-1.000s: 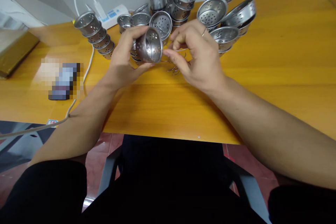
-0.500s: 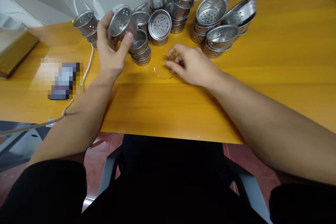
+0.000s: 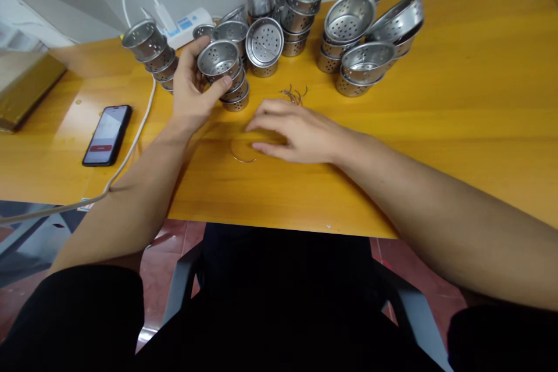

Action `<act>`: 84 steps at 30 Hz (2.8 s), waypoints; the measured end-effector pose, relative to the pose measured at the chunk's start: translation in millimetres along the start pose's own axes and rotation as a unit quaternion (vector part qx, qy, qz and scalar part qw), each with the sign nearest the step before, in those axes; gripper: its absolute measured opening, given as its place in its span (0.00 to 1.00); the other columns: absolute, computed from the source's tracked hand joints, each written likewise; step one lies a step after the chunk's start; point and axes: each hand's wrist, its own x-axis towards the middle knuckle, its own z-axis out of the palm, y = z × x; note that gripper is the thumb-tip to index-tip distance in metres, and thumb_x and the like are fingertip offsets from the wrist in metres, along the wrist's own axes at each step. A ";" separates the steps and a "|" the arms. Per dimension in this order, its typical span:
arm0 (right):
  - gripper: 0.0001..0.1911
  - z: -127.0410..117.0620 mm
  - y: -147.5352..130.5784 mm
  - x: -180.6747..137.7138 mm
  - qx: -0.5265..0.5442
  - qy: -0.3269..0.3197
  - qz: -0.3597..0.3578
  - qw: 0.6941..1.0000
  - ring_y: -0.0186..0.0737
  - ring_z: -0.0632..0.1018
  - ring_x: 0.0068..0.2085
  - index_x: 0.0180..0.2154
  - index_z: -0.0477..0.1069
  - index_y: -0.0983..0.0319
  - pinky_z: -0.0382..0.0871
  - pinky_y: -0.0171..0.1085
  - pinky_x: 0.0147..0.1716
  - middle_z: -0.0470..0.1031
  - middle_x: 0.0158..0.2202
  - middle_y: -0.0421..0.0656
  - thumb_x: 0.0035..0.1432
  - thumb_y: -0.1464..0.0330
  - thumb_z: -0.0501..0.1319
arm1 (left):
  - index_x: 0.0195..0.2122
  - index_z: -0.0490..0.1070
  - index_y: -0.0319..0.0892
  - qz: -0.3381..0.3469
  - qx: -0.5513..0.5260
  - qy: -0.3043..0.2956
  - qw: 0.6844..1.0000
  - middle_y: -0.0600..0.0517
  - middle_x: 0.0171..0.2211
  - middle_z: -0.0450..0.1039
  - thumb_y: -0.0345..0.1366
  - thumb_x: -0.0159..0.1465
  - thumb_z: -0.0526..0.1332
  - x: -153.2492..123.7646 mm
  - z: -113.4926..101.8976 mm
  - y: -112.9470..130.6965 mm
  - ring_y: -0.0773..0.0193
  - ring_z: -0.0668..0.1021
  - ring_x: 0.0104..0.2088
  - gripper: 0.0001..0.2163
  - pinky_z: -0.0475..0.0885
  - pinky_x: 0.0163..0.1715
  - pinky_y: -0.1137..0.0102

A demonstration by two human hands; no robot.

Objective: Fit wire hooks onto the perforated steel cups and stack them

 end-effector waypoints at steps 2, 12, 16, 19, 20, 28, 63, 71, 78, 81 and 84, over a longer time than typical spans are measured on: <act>0.17 7.2 -3.1 0.6 0.011 -0.035 -0.027 0.999 0.63 0.87 0.62 0.67 0.86 0.53 0.84 0.60 0.66 0.85 0.63 0.53 0.87 0.57 0.68 | 0.90 0.13 0.71 -0.016 -0.010 0.020 1.000 0.57 0.91 0.63 0.64 0.85 0.48 0.6 3.6 -1.4 0.52 0.71 0.89 0.46 0.72 0.89 0.36; 0.18 17.3 1.1 -1.0 -0.043 -0.074 -0.059 0.995 0.61 0.84 0.64 0.72 0.84 0.51 0.83 0.62 0.66 0.84 0.66 0.53 0.90 0.59 0.65 | 0.90 0.17 0.80 0.015 -0.037 -0.028 0.999 0.69 0.91 0.62 0.70 0.75 0.57 8.9 5.8 -21.6 0.45 0.66 0.92 0.54 0.65 0.90 0.28; 0.19 23.3 -8.3 2.3 -0.035 -0.094 -0.083 0.991 0.59 0.84 0.65 0.73 0.83 0.51 0.82 0.59 0.66 0.84 0.68 0.53 0.94 0.57 0.61 | 0.91 0.20 0.75 0.008 -0.071 -0.001 0.997 0.63 0.88 0.68 0.69 0.77 0.59 14.2 6.8 -16.7 0.46 0.69 0.90 0.54 0.65 0.92 0.30; 0.18 25.4 -3.8 2.1 -0.055 -0.100 -0.087 0.990 0.58 0.84 0.64 0.67 0.86 0.53 0.82 0.58 0.64 0.86 0.65 0.53 0.94 0.58 0.59 | 0.93 0.25 0.68 -0.015 -0.051 0.022 0.998 0.56 0.90 0.66 0.69 0.81 0.54 12.9 10.5 -16.2 0.47 0.70 0.90 0.50 0.67 0.92 0.33; 0.18 24.4 0.7 1.0 -0.065 -0.091 -0.079 0.991 0.59 0.85 0.63 0.65 0.87 0.54 0.83 0.58 0.64 0.86 0.64 0.53 0.94 0.58 0.60 | 0.93 0.25 0.69 -0.017 -0.034 0.016 0.999 0.57 0.90 0.65 0.71 0.80 0.54 10.7 9.9 -14.3 0.48 0.68 0.91 0.50 0.67 0.92 0.34; 0.18 11.0 6.7 -2.9 -0.059 -0.021 -0.020 0.998 0.64 0.86 0.64 0.69 0.86 0.53 0.82 0.63 0.69 0.86 0.66 0.54 0.89 0.60 0.66 | 0.90 0.11 0.67 0.007 0.045 -0.053 0.998 0.52 0.91 0.63 0.76 0.73 0.66 -7.1 4.6 12.0 0.57 0.59 0.94 0.66 0.62 0.95 0.40; 0.19 -9.4 27.0 -8.0 -0.140 -0.074 0.107 0.982 0.68 0.86 0.57 0.50 0.91 0.55 0.79 0.64 0.62 0.90 0.53 0.54 0.87 0.56 0.62 | 0.84 0.58 0.68 -0.078 -0.161 0.104 0.978 0.63 0.83 0.74 0.87 0.66 0.61 17.7 -8.0 -36.9 0.49 0.69 0.83 0.52 0.58 0.89 0.37; 0.21 -9.7 20.7 -3.5 -0.149 -0.088 0.126 0.977 0.69 0.87 0.57 0.51 0.90 0.56 0.80 0.65 0.63 0.89 0.54 0.56 0.86 0.56 0.60 | 0.84 0.61 0.75 -0.067 -0.166 0.069 0.981 0.68 0.83 0.76 0.82 0.65 0.70 10.6 -5.9 -20.4 0.50 0.74 0.83 0.50 0.68 0.88 0.39; 0.22 -14.1 15.7 -0.4 -0.145 -0.112 0.146 0.972 0.72 0.87 0.60 0.53 0.89 0.56 0.79 0.68 0.66 0.89 0.57 0.57 0.86 0.55 0.58 | 0.78 0.67 0.78 -0.105 -0.214 0.052 0.970 0.70 0.80 0.80 0.82 0.59 0.76 11.6 -7.8 -13.5 0.49 0.75 0.83 0.49 0.66 0.91 0.38; 0.20 -11.2 20.1 -2.8 -0.135 -0.094 0.139 0.977 0.71 0.87 0.60 0.53 0.89 0.54 0.79 0.69 0.66 0.89 0.57 0.55 0.86 0.55 0.59 | 0.81 0.63 0.80 -0.106 -0.195 0.025 0.975 0.70 0.79 0.81 0.82 0.60 0.73 12.0 -8.2 -19.3 0.48 0.73 0.85 0.50 0.65 0.91 0.38; 0.19 -8.4 24.6 -5.9 -0.125 -0.057 0.130 0.982 0.71 0.87 0.60 0.55 0.90 0.53 0.80 0.70 0.66 0.89 0.57 0.55 0.86 0.54 0.61 | 0.87 0.51 0.81 -0.064 -0.157 -0.002 0.986 0.67 0.81 0.80 0.81 0.71 0.61 11.3 -6.8 -22.3 0.55 0.71 0.89 0.46 0.65 0.91 0.41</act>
